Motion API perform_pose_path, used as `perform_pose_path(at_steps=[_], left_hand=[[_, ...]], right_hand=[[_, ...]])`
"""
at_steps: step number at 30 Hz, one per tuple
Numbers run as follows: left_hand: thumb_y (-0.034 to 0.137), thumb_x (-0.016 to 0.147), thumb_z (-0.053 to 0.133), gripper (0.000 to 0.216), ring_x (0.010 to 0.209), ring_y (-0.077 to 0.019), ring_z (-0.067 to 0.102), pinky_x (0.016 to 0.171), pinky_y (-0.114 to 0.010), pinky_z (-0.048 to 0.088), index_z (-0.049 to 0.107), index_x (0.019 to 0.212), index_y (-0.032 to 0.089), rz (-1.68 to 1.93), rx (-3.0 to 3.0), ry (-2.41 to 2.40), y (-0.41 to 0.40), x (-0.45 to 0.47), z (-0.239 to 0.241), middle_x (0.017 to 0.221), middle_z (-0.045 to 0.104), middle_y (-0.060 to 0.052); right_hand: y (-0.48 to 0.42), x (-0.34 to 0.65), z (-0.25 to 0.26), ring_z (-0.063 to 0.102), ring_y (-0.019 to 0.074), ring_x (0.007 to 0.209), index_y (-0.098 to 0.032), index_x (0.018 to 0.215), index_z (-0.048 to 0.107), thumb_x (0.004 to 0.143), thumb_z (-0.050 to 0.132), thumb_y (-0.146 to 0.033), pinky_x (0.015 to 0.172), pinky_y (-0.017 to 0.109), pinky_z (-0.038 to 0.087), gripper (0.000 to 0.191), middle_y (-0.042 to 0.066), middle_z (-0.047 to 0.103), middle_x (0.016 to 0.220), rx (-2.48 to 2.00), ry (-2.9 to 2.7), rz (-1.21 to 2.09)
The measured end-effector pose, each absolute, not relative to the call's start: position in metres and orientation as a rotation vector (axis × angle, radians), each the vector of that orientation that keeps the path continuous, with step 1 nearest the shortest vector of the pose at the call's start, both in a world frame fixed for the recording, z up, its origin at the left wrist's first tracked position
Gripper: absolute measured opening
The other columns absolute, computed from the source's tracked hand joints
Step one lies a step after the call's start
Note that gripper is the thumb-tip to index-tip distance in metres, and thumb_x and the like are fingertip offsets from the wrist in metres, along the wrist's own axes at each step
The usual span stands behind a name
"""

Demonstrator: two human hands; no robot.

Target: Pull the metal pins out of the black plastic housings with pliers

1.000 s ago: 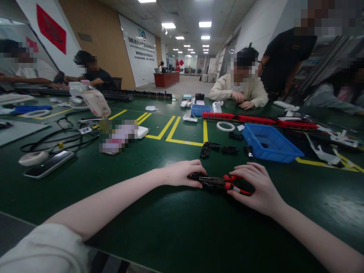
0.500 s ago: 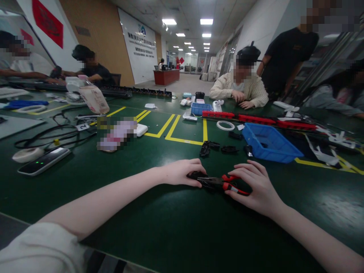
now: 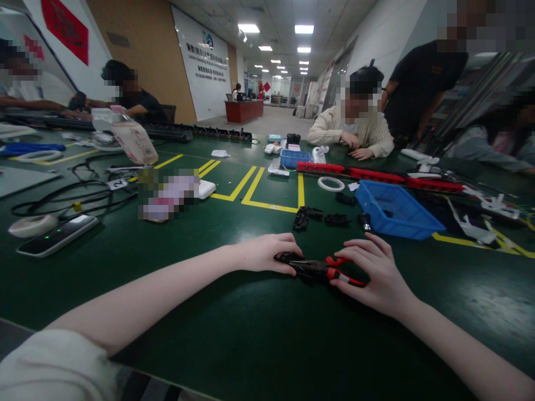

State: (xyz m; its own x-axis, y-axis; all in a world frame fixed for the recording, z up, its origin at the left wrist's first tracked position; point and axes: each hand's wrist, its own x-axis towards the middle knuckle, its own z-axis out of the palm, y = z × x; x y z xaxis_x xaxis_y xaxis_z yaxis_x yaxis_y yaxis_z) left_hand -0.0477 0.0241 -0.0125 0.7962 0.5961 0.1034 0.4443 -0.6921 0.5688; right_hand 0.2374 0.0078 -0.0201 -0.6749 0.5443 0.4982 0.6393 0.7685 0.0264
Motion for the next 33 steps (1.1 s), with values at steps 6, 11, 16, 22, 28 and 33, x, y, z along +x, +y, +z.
perform_pose_path(at_steps=[6,11,16,22,28,33], left_hand=[[0.032,0.083,0.066,0.033,0.085,-0.0149,0.054,0.068,-0.024,0.043,0.057,0.112,0.018,0.373,2.442,0.776,0.0235,-0.0473,-0.0112,0.109,0.052,-0.006],[0.034,0.083,0.065,0.033,0.083,-0.0147,0.053,0.067,-0.023,0.042,0.057,0.112,0.019,0.356,2.439,0.796,0.0220,-0.0466,-0.0092,0.107,0.052,-0.005],[0.034,0.084,0.065,0.033,0.079,-0.0131,0.052,0.064,-0.023,0.042,0.056,0.112,0.020,0.337,2.429,0.821,0.0207,-0.0467,-0.0075,0.107,0.051,-0.004],[0.036,0.083,0.065,0.033,0.080,-0.0130,0.052,0.064,-0.023,0.041,0.057,0.112,0.021,0.336,2.418,0.840,0.0209,-0.0466,-0.0090,0.107,0.051,-0.004],[0.038,0.084,0.063,0.034,0.076,-0.0125,0.050,0.063,-0.024,0.040,0.057,0.112,0.020,0.341,2.414,0.862,0.0214,-0.0465,-0.0111,0.106,0.051,-0.004],[0.039,0.084,0.062,0.034,0.077,-0.0124,0.051,0.064,-0.024,0.041,0.057,0.112,0.020,0.332,2.410,0.854,0.0213,-0.0464,-0.0098,0.107,0.051,-0.004]], right_hand=[[0.0041,0.2345,-0.0200,0.060,0.0256,0.103,-0.025,0.102,0.054,0.077,0.063,-0.043,0.103,0.052,0.027,0.033,0.004,0.069,0.096,-0.913,-2.489,-0.269],[0.0089,0.2375,-0.0171,0.058,0.0249,0.106,-0.025,0.103,0.055,0.076,0.064,-0.044,0.104,0.051,0.026,0.035,0.004,0.069,0.097,-0.901,-2.501,-0.247],[0.0091,0.2387,-0.0160,0.055,0.0255,0.110,-0.025,0.102,0.056,0.075,0.065,-0.043,0.101,0.050,0.028,0.034,0.004,0.068,0.100,-0.934,-2.488,-0.216],[0.0042,0.2332,-0.0187,0.056,0.0249,0.110,-0.025,0.100,0.057,0.074,0.065,-0.041,0.101,0.048,0.028,0.032,0.003,0.069,0.100,-0.966,-2.437,-0.185],[0.0002,0.2304,-0.0186,0.056,0.0254,0.109,-0.025,0.101,0.058,0.076,0.064,-0.040,0.098,0.047,0.029,0.030,0.003,0.069,0.101,-0.994,-2.410,-0.162],[0.0031,0.2343,-0.0162,0.055,0.0252,0.109,-0.025,0.101,0.057,0.075,0.064,-0.041,0.096,0.046,0.029,0.031,0.003,0.068,0.101,-0.993,-2.437,-0.129]])
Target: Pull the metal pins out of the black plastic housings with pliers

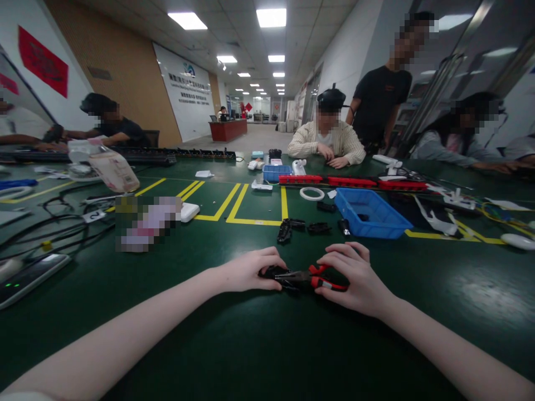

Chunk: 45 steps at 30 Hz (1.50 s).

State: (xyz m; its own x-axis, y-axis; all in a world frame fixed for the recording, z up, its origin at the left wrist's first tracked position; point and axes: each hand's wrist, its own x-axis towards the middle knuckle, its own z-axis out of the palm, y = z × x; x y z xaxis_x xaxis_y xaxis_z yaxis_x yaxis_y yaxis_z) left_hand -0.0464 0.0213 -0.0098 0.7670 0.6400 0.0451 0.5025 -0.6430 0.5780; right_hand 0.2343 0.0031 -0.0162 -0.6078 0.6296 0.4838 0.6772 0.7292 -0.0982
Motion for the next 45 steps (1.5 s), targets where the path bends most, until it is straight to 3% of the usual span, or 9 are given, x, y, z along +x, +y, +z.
perform_pose_path(at_steps=[14,45], left_hand=[[0.037,0.083,0.064,0.033,0.075,-0.0120,0.050,0.063,-0.023,0.040,0.058,0.110,0.020,0.334,2.398,0.860,0.0219,-0.0450,-0.0089,0.105,0.052,-0.003],[0.035,0.081,0.067,0.034,0.078,-0.0126,0.052,0.064,-0.023,0.042,0.057,0.109,0.020,0.319,2.423,0.878,0.0227,-0.0426,-0.0086,0.103,0.052,-0.002]], right_hand=[[0.0023,0.2324,-0.0173,0.055,0.0243,0.105,-0.025,0.099,0.058,0.073,0.066,-0.040,0.086,0.041,0.034,0.031,0.002,0.068,0.098,-1.028,-2.418,-0.062],[-0.0002,0.2340,-0.0170,0.053,0.0245,0.105,-0.025,0.100,0.057,0.073,0.068,-0.035,0.086,0.041,0.032,0.031,0.003,0.067,0.098,-1.027,-2.404,0.012]])
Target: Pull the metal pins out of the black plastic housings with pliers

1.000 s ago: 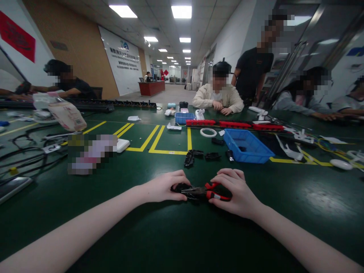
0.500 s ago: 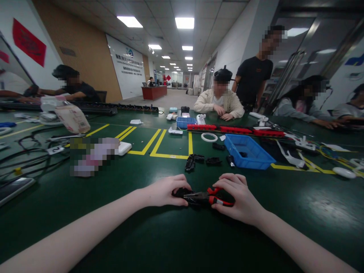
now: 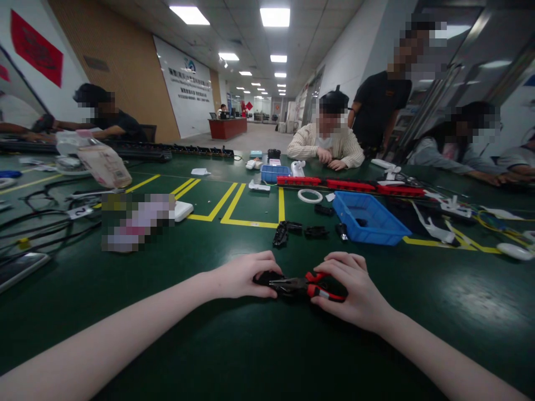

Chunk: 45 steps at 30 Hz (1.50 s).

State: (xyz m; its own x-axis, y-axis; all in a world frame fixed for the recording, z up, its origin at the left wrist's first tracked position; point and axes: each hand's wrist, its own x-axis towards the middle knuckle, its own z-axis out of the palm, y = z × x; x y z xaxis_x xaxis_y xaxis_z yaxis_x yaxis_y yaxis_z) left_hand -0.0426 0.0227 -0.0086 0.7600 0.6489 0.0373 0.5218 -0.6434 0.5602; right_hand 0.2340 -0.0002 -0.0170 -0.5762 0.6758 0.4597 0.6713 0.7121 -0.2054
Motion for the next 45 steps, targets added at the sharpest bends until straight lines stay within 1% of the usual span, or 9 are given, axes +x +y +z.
perform_pose_path(at_steps=[10,14,18,22,26,32,36,40,45], left_hand=[[0.036,0.082,0.066,0.034,0.078,-0.0136,0.053,0.064,-0.024,0.042,0.057,0.109,0.018,0.314,2.443,0.900,0.021,-0.042,-0.008,0.101,0.053,-0.002],[0.043,0.081,0.065,0.039,0.082,-0.0155,0.054,0.066,-0.025,0.043,0.057,0.110,0.017,0.296,2.492,0.877,0.022,-0.043,-0.008,0.101,0.053,-0.003],[0.049,0.078,0.067,0.049,0.086,-0.0172,0.055,0.069,-0.026,0.043,0.055,0.114,0.017,0.258,2.508,0.822,0.023,-0.044,-0.008,0.104,0.053,-0.004],[0.045,0.080,0.067,0.043,0.084,-0.0157,0.054,0.068,-0.025,0.041,0.055,0.110,0.017,0.292,2.517,0.816,0.024,-0.045,-0.010,0.102,0.053,-0.003],[0.045,0.083,0.063,0.036,0.077,-0.0136,0.052,0.062,-0.024,0.038,0.054,0.103,0.017,0.299,2.555,0.837,0.024,-0.044,-0.012,0.096,0.054,-0.002],[0.054,0.083,0.058,0.040,0.076,-0.0163,0.051,0.065,-0.026,0.037,0.053,0.091,0.015,0.281,2.690,0.831,0.022,-0.040,-0.012,0.087,0.054,-0.002],[0.057,0.082,0.058,0.042,0.075,-0.0163,0.051,0.068,-0.027,0.037,0.053,0.082,0.015,0.277,2.756,0.791,0.018,-0.036,-0.013,0.081,0.054,-0.001],[0.062,0.081,0.056,0.046,0.073,-0.0162,0.050,0.066,-0.027,0.036,0.054,0.080,0.016,0.253,2.836,0.784,0.015,-0.034,-0.014,0.080,0.055,-0.001],[0.059,0.082,0.056,0.043,0.071,-0.0154,0.050,0.063,-0.027,0.035,0.055,0.080,0.016,0.242,2.870,0.766,0.014,-0.035,-0.013,0.079,0.055,-0.001]], right_hand=[[0.005,0.241,-0.016,0.052,0.0255,0.103,-0.024,0.099,0.058,0.073,0.068,-0.037,0.083,0.042,0.033,0.031,0.004,0.065,0.098,-1.074,-2.401,0.028],[0.006,0.241,-0.017,0.052,0.0261,0.103,-0.024,0.100,0.059,0.073,0.068,-0.040,0.083,0.044,0.036,0.032,0.005,0.064,0.099,-1.098,-2.413,0.089],[0.008,0.245,-0.020,0.054,0.0244,0.098,-0.026,0.100,0.062,0.074,0.066,-0.042,0.078,0.041,0.043,0.031,0.006,0.061,0.101,-1.162,-2.386,0.279],[0.012,0.249,-0.023,0.056,0.0230,0.093,-0.028,0.099,0.064,0.075,0.064,-0.046,0.074,0.040,0.047,0.029,0.006,0.058,0.104,-1.265,-2.248,0.507],[0.015,0.249,-0.021,0.057,0.0245,0.093,-0.028,0.095,0.067,0.073,0.065,-0.050,0.075,0.042,0.048,0.031,0.006,0.058,0.101,-1.282,-2.187,0.617],[0.005,0.244,-0.017,0.057,0.0239,0.092,-0.029,0.098,0.065,0.073,0.066,-0.047,0.074,0.041,0.048,0.031,0.006,0.059,0.102,-1.217,-2.273,0.531],[-0.001,0.239,-0.016,0.056,0.0247,0.095,-0.026,0.099,0.063,0.075,0.065,-0.046,0.073,0.039,0.046,0.031,0.007,0.060,0.100,-1.134,-2.373,0.372],[0.000,0.239,-0.015,0.056,0.0257,0.095,-0.026,0.100,0.060,0.076,0.063,-0.047,0.077,0.042,0.042,0.032,0.006,0.063,0.095,-1.023,-2.460,0.185],[0.004,0.244,-0.015,0.056,0.0266,0.096,-0.027,0.101,0.057,0.075,0.063,-0.047,0.077,0.043,0.039,0.033,0.005,0.064,0.095,-0.956,-2.550,0.106]])
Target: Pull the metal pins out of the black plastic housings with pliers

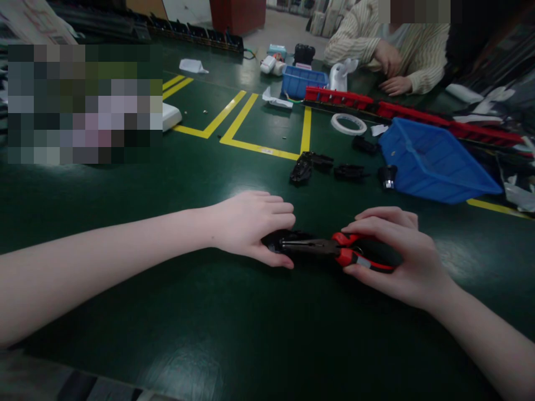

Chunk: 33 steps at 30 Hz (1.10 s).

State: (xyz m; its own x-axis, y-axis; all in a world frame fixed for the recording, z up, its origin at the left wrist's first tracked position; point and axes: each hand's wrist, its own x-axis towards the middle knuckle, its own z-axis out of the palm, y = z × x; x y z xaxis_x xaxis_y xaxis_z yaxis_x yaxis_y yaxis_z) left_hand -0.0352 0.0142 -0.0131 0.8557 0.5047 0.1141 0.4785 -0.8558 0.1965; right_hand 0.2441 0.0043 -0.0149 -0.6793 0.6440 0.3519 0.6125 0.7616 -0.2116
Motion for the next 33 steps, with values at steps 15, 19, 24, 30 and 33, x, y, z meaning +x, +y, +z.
perform_pose_path(at_steps=[15,19,24,30,33], left_hand=[[0.063,0.081,0.053,0.046,0.070,-0.0142,0.050,0.060,-0.027,0.031,0.054,0.079,0.017,0.223,2.947,0.786,0.013,-0.036,-0.014,0.079,0.056,-0.001],[0.065,0.080,0.053,0.048,0.070,-0.0148,0.051,0.059,-0.027,0.029,0.055,0.081,0.017,0.231,3.004,0.786,0.012,-0.034,-0.013,0.080,0.056,-0.001],[0.066,0.082,0.048,0.049,0.071,-0.0152,0.052,0.059,-0.028,0.028,0.055,0.086,0.018,0.192,3.063,0.818,0.010,-0.032,-0.011,0.081,0.054,-0.001],[0.066,0.083,0.046,0.049,0.074,-0.0158,0.053,0.061,-0.029,0.027,0.055,0.089,0.018,0.184,3.067,0.816,0.009,-0.032,-0.012,0.085,0.055,-0.001],[0.066,0.084,0.045,0.048,0.077,-0.0168,0.053,0.062,-0.029,0.028,0.055,0.092,0.019,0.157,3.048,0.829,0.009,-0.032,-0.011,0.089,0.056,-0.002]], right_hand=[[0.007,0.254,-0.003,0.063,0.0270,0.085,-0.026,0.112,0.051,0.078,0.063,-0.044,0.077,0.046,0.043,0.041,0.007,0.066,0.098,-0.853,-2.643,-0.081],[0.003,0.253,0.000,0.062,0.0267,0.088,-0.026,0.114,0.051,0.079,0.062,-0.043,0.072,0.042,0.045,0.040,0.007,0.064,0.099,-0.843,-2.657,-0.107],[0.000,0.254,0.005,0.060,0.0242,0.084,-0.026,0.114,0.052,0.081,0.058,-0.045,0.068,0.039,0.045,0.039,0.007,0.063,0.098,-0.828,-2.682,-0.129],[-0.003,0.252,0.006,0.059,0.0220,0.079,-0.022,0.109,0.054,0.082,0.057,-0.044,0.065,0.037,0.043,0.035,0.008,0.063,0.092,-0.795,-2.712,-0.232],[-0.003,0.252,0.008,0.060,0.0203,0.080,-0.021,0.109,0.055,0.081,0.061,-0.042,0.066,0.035,0.044,0.036,0.007,0.064,0.093,-0.775,-2.682,-0.243]])
